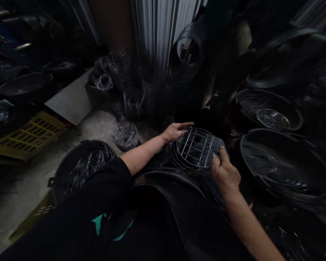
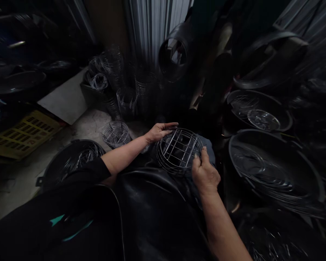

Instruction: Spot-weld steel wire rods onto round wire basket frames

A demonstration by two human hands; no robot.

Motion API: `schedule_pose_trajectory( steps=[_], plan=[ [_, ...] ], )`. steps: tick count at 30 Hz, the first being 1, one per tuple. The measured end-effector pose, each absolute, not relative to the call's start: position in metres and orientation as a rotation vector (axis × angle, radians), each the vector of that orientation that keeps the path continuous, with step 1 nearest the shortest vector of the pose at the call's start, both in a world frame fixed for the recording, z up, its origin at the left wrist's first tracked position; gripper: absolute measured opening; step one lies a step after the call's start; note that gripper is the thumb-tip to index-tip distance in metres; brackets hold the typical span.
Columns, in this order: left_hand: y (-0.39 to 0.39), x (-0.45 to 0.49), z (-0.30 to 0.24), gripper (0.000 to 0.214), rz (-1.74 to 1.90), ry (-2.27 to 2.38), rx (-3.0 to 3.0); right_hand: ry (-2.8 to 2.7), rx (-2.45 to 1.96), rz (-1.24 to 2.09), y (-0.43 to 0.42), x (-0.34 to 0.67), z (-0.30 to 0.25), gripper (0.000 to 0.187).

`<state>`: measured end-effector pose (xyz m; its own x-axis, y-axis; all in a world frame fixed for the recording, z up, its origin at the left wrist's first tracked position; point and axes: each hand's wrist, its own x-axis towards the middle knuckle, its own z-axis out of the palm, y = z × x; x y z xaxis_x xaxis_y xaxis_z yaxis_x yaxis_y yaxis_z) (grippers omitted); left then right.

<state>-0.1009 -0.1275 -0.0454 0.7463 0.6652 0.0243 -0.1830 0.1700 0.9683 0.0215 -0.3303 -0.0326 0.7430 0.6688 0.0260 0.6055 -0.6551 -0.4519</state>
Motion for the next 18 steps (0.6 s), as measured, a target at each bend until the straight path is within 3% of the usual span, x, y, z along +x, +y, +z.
schedule_pose_trajectory(
  steps=[11, 18],
  plan=[
    [-0.131, -0.11, -0.053, 0.036, 0.698, 0.504, 1.343, -1.0, -2.405, 0.125, -0.328, 0.012, -0.051, 0.065],
    [-0.109, -0.113, -0.024, 0.081, 0.521, 0.71, 1.423, -1.05, -2.332, -0.06, -0.333, 0.001, -0.047, 0.06]
  ],
)
